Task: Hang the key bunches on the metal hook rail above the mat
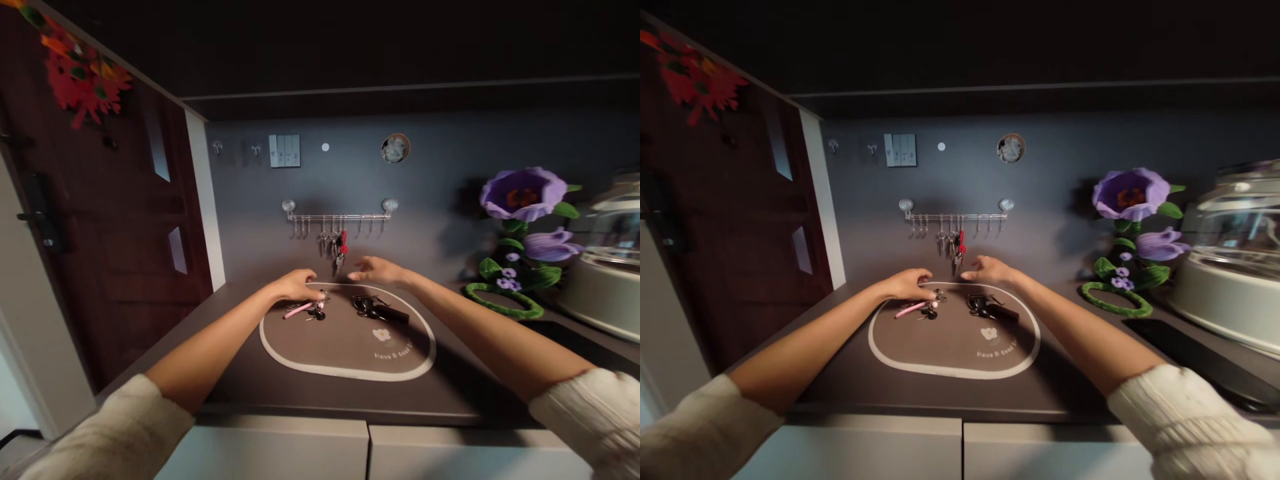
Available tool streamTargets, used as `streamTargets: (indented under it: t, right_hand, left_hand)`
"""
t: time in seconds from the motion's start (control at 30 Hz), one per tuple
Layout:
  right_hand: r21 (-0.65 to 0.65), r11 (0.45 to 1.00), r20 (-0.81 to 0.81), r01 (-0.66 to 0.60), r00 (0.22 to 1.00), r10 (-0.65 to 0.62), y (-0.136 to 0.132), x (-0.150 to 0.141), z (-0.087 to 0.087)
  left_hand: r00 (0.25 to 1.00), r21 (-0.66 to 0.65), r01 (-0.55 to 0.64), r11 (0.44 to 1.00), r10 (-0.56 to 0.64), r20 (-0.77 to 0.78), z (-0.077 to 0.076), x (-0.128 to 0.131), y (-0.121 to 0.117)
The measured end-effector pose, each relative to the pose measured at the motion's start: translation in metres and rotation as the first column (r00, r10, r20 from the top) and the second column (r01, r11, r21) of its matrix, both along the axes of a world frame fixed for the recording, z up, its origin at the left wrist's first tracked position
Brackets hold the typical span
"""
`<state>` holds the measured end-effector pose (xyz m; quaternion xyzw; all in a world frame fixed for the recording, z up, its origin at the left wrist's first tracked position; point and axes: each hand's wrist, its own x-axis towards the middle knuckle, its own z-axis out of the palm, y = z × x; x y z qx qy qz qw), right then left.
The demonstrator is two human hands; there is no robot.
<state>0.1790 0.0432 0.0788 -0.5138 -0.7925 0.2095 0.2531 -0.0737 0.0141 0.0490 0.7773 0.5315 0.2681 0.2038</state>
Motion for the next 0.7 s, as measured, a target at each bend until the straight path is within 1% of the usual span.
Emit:
streamTargets:
  t: [0.03,0.07,0.1,0.13,0.17,0.23,0.3,0.33,0.37,0.4,0.43,0.5,0.53,0.57,0.63,0.67,0.7]
  right_hand:
    - [0.04,0.998,-0.107,0.053,0.993,-0.049,0.007,-0.007,0.001]
    - [0.056,0.992,-0.209,0.112,0.973,-0.098,0.015,-0.015,0.001]
    - [0.06,0.986,-0.313,0.159,0.941,-0.132,0.021,-0.024,0.001]
    - [0.038,0.984,-0.402,0.174,0.904,-0.144,0.027,-0.034,0.001]
    - [-0.007,0.981,-0.478,0.194,0.861,-0.173,0.032,-0.044,0.0]
    - [-0.092,0.97,-0.606,0.226,0.76,-0.235,0.039,-0.062,-0.002]
    - [-0.146,0.968,-0.688,0.202,0.683,-0.246,0.042,-0.077,-0.005]
    - [-0.168,0.969,-0.72,0.181,0.649,-0.246,0.043,-0.082,-0.006]
    - [-0.168,0.97,-0.74,0.177,0.627,-0.243,0.043,-0.086,-0.006]
    - [-0.147,0.972,-0.748,0.185,0.623,-0.232,0.043,-0.088,-0.005]
    - [-0.102,0.973,-0.742,0.208,0.636,-0.214,0.042,-0.09,-0.003]
    - [0.038,0.96,-0.696,0.276,0.697,-0.172,0.04,-0.089,0.006]
    - [0.115,0.947,-0.662,0.3,0.733,-0.153,0.039,-0.088,0.011]
    - [0.173,0.928,-0.647,0.331,0.749,-0.146,0.039,-0.087,0.017]
    - [0.238,0.909,-0.646,0.343,0.755,-0.116,0.038,-0.085,0.029]
    - [0.256,0.903,-0.648,0.344,0.755,-0.104,0.037,-0.084,0.034]
    - [0.261,0.903,-0.645,0.34,0.758,-0.099,0.036,-0.083,0.036]
  left_hand:
    - [0.991,0.022,-0.059,0.998,0.056,0.124,0.003,0.004,0.006]
    - [0.962,0.031,-0.108,0.994,0.097,0.256,0.007,0.01,0.014]
    - [0.916,0.03,-0.159,0.987,0.136,0.377,0.011,0.018,0.021]
    - [0.859,0.016,-0.213,0.977,0.18,0.479,0.015,0.026,0.029]
    - [0.804,-0.01,-0.234,0.972,0.2,0.56,0.019,0.035,0.036]
    - [0.697,-0.076,-0.225,0.971,0.215,0.684,0.027,0.054,0.048]
    - [0.608,-0.135,-0.205,0.969,0.235,0.758,0.032,0.071,0.056]
    - [0.574,-0.164,-0.201,0.966,0.252,0.779,0.035,0.077,0.059]
    - [0.555,-0.178,-0.207,0.962,0.265,0.789,0.037,0.083,0.061]
    - [0.548,-0.156,-0.222,0.962,0.256,0.796,0.039,0.087,0.062]
    - [0.537,-0.142,-0.246,0.959,0.257,0.803,0.042,0.09,0.062]
    - [0.515,-0.098,-0.273,0.957,0.232,0.825,0.05,0.094,0.06]
    - [0.501,-0.078,-0.263,0.962,0.205,0.841,0.056,0.095,0.058]
    - [0.484,-0.053,-0.232,0.971,0.163,0.86,0.062,0.095,0.056]
    - [0.445,0.007,-0.155,0.988,0.063,0.893,0.074,0.096,0.05]
    - [0.442,0.028,-0.121,0.992,0.029,0.896,0.078,0.095,0.047]
    - [0.452,0.032,-0.106,0.994,0.02,0.892,0.08,0.095,0.043]
